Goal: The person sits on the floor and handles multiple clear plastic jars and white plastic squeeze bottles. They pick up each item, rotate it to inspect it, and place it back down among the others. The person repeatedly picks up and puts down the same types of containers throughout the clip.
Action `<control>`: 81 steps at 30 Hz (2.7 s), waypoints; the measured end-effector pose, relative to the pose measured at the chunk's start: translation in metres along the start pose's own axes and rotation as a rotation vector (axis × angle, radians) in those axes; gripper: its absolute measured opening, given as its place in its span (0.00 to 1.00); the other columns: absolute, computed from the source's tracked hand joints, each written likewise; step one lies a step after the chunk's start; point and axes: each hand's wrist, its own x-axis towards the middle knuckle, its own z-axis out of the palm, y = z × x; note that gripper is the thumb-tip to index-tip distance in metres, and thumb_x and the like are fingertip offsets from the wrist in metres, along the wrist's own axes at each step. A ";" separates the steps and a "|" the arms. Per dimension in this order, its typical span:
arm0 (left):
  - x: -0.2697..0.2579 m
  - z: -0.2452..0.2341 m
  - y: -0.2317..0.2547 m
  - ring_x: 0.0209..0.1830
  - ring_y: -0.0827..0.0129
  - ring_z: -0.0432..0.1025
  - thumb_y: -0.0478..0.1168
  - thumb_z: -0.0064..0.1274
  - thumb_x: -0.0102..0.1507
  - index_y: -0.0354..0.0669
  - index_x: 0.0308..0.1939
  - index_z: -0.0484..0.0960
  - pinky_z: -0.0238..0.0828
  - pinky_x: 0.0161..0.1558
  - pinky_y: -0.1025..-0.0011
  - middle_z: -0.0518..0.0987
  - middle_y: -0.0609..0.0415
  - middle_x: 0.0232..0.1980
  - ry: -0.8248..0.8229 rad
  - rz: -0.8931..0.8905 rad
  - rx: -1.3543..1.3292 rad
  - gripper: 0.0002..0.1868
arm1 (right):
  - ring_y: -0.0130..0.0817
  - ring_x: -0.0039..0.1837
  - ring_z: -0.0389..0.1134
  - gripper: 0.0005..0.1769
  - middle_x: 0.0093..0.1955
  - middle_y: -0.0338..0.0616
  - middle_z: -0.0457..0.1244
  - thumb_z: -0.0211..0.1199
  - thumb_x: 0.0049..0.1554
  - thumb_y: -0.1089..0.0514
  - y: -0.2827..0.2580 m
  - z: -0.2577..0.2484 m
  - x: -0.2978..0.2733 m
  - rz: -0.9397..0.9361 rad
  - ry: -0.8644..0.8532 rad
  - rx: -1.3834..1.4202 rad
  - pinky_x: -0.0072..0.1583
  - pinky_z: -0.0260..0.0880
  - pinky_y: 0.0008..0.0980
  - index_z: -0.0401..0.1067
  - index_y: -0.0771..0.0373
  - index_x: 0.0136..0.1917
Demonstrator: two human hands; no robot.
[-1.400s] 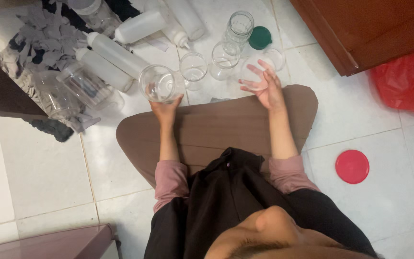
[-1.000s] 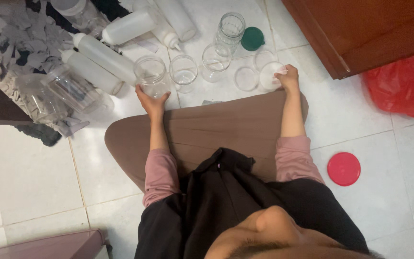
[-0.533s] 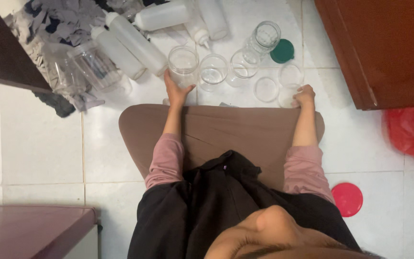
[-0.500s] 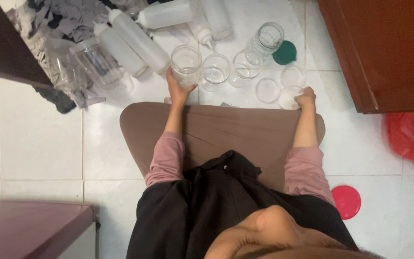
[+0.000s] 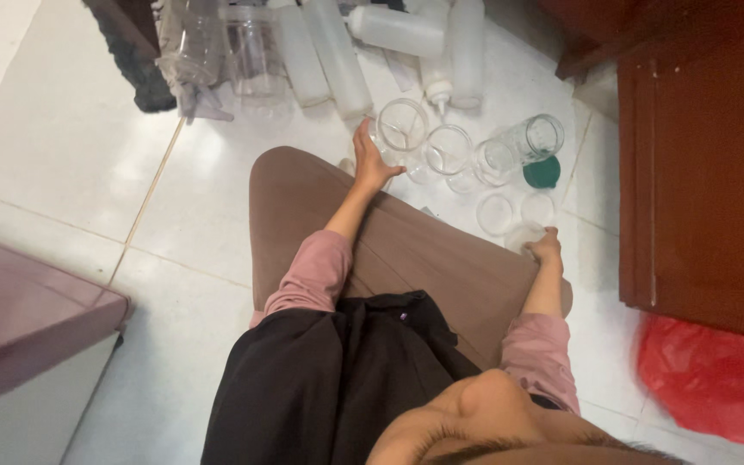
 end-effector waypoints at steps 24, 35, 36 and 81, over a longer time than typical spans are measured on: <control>0.134 -0.119 -0.076 0.78 0.38 0.39 0.41 0.77 0.43 0.43 0.75 0.43 0.43 0.72 0.41 0.43 0.33 0.78 0.867 -0.508 -0.027 0.68 | 0.36 0.57 0.66 0.10 0.55 0.46 0.63 0.53 0.61 0.76 -0.164 0.109 -0.165 -0.994 0.386 0.802 0.61 0.68 0.32 0.69 0.70 0.54; 0.151 -0.114 -0.124 0.73 0.52 0.59 0.33 0.77 0.36 0.49 0.75 0.48 0.56 0.71 0.54 0.56 0.47 0.77 0.917 -0.730 -0.481 0.70 | 0.30 0.49 0.66 0.09 0.51 0.46 0.64 0.52 0.62 0.77 -0.110 0.084 -0.173 -0.854 0.480 0.963 0.53 0.70 0.28 0.70 0.70 0.49; 0.149 -0.115 -0.118 0.73 0.52 0.58 0.34 0.78 0.37 0.49 0.74 0.48 0.55 0.71 0.54 0.56 0.47 0.76 0.900 -0.743 -0.458 0.69 | 0.30 0.48 0.66 0.08 0.50 0.46 0.64 0.53 0.62 0.77 -0.103 0.082 -0.174 -0.843 0.489 0.969 0.52 0.69 0.28 0.70 0.70 0.49; -0.080 -0.060 0.067 0.85 0.50 0.48 0.60 0.63 0.57 0.47 0.83 0.48 0.45 0.82 0.53 0.54 0.44 0.82 -0.484 0.267 -0.261 0.58 | 0.43 0.89 0.31 0.53 0.87 0.47 0.41 0.63 0.58 0.31 -0.083 0.103 -0.123 -0.893 -0.279 1.123 0.84 0.28 0.42 0.47 0.59 0.84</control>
